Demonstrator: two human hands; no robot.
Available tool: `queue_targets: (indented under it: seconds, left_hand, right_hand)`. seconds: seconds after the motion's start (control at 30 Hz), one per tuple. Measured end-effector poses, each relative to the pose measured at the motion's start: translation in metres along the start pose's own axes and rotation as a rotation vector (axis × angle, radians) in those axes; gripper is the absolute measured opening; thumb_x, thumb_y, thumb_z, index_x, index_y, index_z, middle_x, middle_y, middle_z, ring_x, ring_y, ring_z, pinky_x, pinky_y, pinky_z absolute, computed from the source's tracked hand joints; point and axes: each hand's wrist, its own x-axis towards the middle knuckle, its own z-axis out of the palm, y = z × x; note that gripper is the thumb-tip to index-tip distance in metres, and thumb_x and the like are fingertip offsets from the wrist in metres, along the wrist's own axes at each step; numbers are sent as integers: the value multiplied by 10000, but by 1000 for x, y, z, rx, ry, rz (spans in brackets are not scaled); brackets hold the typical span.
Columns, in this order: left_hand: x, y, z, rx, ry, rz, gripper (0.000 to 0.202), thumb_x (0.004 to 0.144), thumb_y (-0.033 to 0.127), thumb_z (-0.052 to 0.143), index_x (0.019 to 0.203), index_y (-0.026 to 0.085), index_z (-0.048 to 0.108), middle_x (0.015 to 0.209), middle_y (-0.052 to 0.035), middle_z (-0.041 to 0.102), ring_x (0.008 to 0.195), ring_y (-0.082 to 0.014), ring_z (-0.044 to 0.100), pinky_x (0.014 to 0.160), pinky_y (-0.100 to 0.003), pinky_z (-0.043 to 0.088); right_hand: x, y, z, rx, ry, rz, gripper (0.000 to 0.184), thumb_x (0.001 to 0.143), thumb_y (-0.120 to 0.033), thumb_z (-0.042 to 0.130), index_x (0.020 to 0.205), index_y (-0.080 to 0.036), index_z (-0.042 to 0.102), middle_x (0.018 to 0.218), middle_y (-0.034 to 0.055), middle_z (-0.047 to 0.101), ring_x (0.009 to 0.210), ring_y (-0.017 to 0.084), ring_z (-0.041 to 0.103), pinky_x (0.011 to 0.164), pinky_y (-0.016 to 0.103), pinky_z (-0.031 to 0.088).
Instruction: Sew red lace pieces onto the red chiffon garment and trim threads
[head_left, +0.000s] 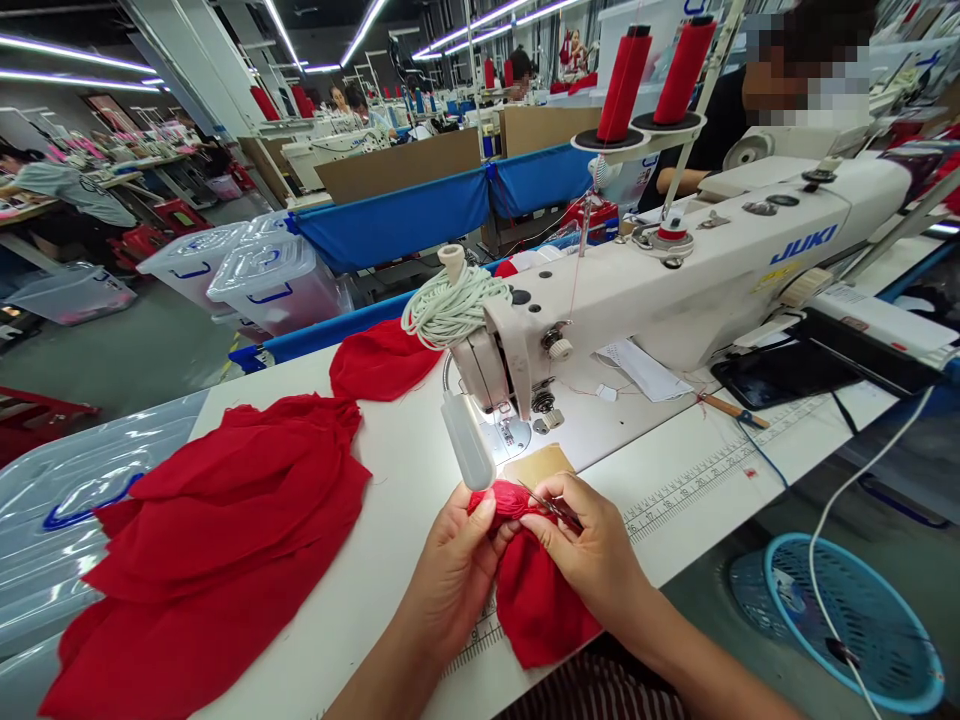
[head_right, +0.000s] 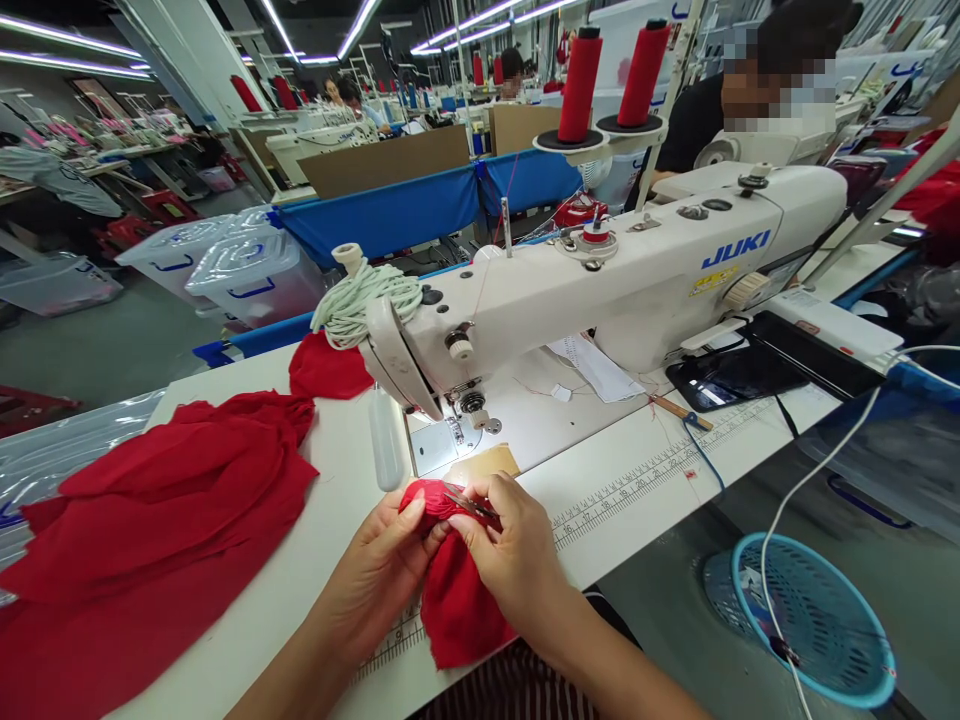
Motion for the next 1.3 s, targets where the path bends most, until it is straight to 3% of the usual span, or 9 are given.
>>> queue_targets:
  seconds: [0.13, 0.27, 0.43, 0.53, 0.63, 0.83, 1.3]
  left_hand:
    - [-2, 0, 4, 6, -33, -24, 171, 814, 287, 683, 920, 167, 625, 924, -56, 682, 876, -175, 649, 768, -251, 523]
    - [-3, -2, 5, 22, -20, -7, 188, 770, 291, 726, 865, 169, 620, 899, -50, 690, 888, -192, 650, 771, -266, 513]
    - [-3, -4, 1, 37, -13, 31, 192, 799, 279, 697, 953, 179, 643, 950, -59, 699, 933, -203, 643, 816, -288, 506]
    - [-1, -4, 0, 39, -15, 19, 161, 822, 286, 671, 948, 188, 649, 978, -60, 704, 953, -207, 641, 832, -297, 507]
    - [-1, -4, 0, 42, -8, 27, 148, 828, 306, 662, 914, 185, 656, 969, -63, 709, 947, -213, 646, 828, -304, 512]
    - [-3, -4, 3, 65, 30, 50, 145, 823, 316, 669, 895, 192, 653, 879, -42, 716, 875, -183, 655, 768, -264, 512]
    - [-3, -5, 2, 170, 88, 80, 199, 775, 358, 713, 847, 191, 633, 866, -27, 719, 825, -173, 650, 758, -267, 493]
  right_hand:
    - [1, -7, -3, 117, 28, -122, 138, 800, -229, 667, 929, -233, 617, 867, 5, 562, 714, 125, 564, 549, 199, 468]
    - [6, -12, -1, 51, 58, -254, 73, 846, -179, 592, 848, -233, 641, 795, -2, 538, 706, 126, 544, 583, 220, 452]
    - [9, -15, -5, 21, 92, -162, 157, 894, -212, 502, 747, -207, 557, 732, -3, 562, 655, 124, 549, 595, 230, 467]
    - [6, -12, -15, -99, 1, -149, 127, 911, -283, 503, 935, -211, 605, 866, 29, 651, 743, 150, 616, 662, 252, 501]
    - [-1, -5, -23, -260, 0, -240, 259, 939, -319, 479, 1131, -191, 598, 925, 63, 685, 809, 178, 644, 693, 271, 509]
    - [-7, 0, -23, -483, 23, -392, 287, 952, -312, 475, 1106, -149, 654, 716, 44, 638, 640, 170, 580, 581, 262, 449]
    - [-5, -4, -19, -536, 12, -342, 294, 961, -324, 446, 1052, -176, 683, 699, 28, 646, 614, 151, 581, 552, 250, 424]
